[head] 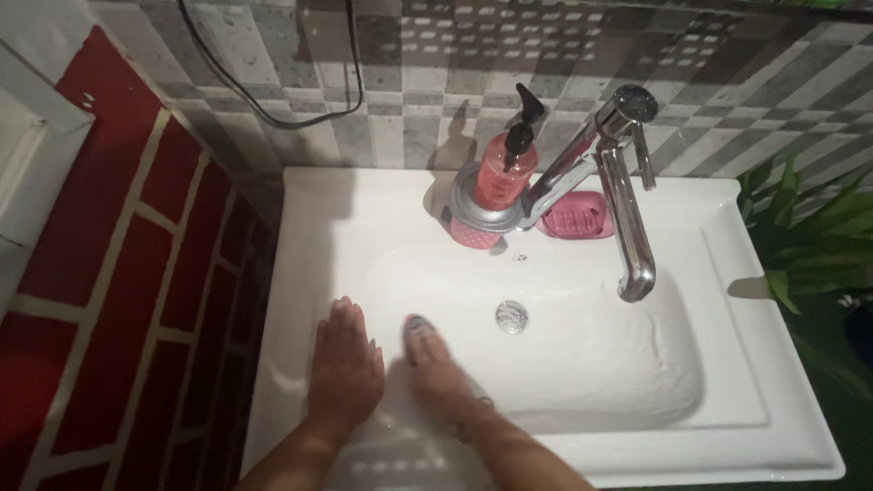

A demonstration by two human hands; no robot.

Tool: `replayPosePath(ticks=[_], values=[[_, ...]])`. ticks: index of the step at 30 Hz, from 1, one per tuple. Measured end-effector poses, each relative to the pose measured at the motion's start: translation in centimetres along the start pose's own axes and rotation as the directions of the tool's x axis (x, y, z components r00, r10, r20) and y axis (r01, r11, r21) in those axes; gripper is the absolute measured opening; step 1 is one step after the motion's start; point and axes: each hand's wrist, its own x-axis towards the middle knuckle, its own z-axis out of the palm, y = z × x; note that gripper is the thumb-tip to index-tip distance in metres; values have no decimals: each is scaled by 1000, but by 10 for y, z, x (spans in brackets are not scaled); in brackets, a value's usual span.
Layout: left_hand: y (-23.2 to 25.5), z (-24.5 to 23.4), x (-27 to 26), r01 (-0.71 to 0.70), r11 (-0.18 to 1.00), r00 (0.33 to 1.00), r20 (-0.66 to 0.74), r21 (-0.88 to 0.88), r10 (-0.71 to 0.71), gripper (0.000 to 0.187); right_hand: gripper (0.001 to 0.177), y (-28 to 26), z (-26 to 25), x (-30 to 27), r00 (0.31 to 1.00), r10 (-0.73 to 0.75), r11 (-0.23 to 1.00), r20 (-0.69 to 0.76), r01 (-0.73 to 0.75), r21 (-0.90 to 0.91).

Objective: The person scrubs a white bathroom sink using a dark sponge. They wipe the basin, the rim, and the area around the faucet repeatedly. A pink soap dispenser and a bar of soap are visible on the sink but are not moved.

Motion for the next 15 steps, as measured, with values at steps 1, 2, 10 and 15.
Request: replayPosePath(ticks=[1,2,10,15], values=[[1,-1,-1,12,1000,1000,10,-4,-12,67,71,7,-5,-1,999,23,990,-22,-26,-139],[2,-1,-1,24,1000,1000,19,-9,-24,67,72,15,-8,-3,998,42,960,-47,-53,-275],[4,-8,2,19,1000,999,37,-12,-19,66,72,34,-21,13,944,309,892,-115,-329,-310],[4,-9,4,16,1000,1000,-9,2,-16,62,72,-24,0,9,981,-178,966,-74,160,-204]])
